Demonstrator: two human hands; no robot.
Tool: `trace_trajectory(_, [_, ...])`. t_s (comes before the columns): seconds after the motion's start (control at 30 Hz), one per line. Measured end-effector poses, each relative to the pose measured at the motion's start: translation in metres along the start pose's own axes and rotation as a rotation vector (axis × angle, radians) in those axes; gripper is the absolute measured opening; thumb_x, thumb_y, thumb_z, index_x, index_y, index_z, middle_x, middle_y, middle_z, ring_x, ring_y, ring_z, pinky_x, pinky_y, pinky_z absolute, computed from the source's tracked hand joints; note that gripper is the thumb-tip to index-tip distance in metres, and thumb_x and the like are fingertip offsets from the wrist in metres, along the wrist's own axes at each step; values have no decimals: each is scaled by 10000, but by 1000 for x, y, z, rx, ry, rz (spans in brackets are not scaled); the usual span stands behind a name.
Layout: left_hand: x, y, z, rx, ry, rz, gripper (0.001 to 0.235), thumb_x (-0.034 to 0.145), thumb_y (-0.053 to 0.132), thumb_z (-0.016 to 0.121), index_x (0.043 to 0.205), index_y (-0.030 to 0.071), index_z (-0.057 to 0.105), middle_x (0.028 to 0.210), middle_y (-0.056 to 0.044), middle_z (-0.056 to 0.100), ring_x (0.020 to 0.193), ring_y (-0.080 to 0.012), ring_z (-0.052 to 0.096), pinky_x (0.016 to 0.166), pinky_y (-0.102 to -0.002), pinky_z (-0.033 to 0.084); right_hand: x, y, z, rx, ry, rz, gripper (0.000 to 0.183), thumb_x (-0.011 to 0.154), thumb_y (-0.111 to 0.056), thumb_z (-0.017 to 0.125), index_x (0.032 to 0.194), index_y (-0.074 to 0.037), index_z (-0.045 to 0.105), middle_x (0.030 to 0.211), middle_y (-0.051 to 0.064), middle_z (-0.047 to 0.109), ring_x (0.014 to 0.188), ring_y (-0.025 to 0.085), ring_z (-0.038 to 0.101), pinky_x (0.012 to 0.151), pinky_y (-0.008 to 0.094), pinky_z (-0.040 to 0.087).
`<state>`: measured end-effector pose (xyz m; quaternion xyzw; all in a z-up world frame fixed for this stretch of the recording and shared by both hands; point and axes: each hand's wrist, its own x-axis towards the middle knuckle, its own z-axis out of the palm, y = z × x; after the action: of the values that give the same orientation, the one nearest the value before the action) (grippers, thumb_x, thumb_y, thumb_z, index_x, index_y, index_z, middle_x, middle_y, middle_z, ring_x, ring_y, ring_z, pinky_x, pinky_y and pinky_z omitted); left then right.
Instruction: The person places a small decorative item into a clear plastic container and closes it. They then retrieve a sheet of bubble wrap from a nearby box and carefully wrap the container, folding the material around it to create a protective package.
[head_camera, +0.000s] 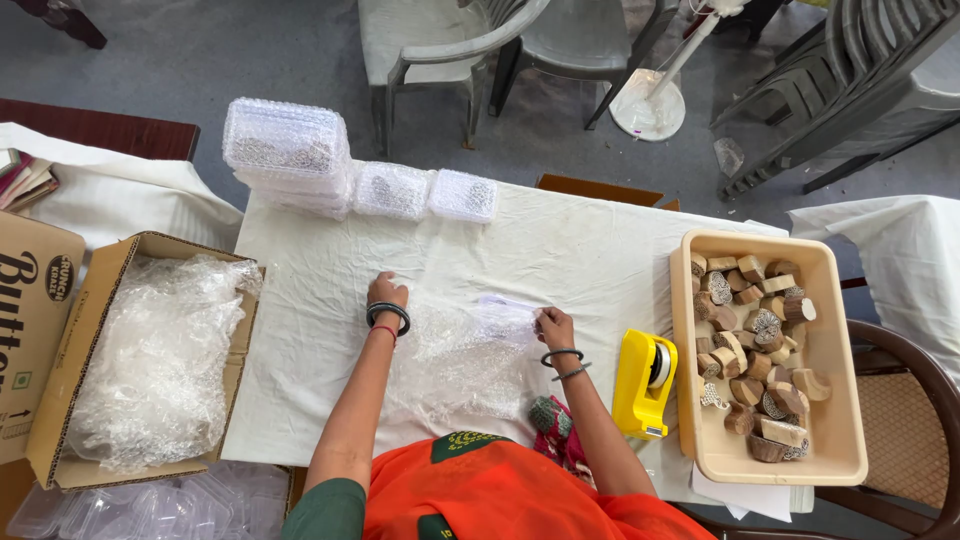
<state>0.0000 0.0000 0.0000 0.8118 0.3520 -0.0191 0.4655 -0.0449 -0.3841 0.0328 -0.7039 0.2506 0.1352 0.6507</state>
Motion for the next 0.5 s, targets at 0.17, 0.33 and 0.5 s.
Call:
trace_trajectory(0.17, [-63, 51, -29, 422, -91, 365, 688, 792, 198, 739, 1451, 173, 544, 1498, -114, 516, 1390, -315, 470, 1109, -481, 432, 29, 18, 12, -1, -28, -180, 179, 985, -168, 653, 912, -12, 699, 658, -10, 619, 540, 75, 535, 492, 243, 416])
trace_trajectory(0.33, [-134, 117, -31, 478, -694, 709, 1001, 759, 483, 848, 1534, 151, 306, 1563, -153, 337, 1443, -320, 318, 1188, -472, 268, -10, -38, 35, -94, -30, -225, 190, 982, -183, 690, 976, 1, 735, 678, -55, 594, 554, 28, 447, 485, 231, 351])
trace_trajectory(0.5, [-124, 69, 41, 370, -597, 726, 568, 866, 260, 710, 1412, 153, 593, 1380, -104, 649, 1263, -299, 611, 1060, -417, 483, -36, -67, 43, -38, -147, -272, 309, 988, -228, 710, 1185, 8, 739, 729, -34, 583, 615, 54, 473, 546, 230, 400])
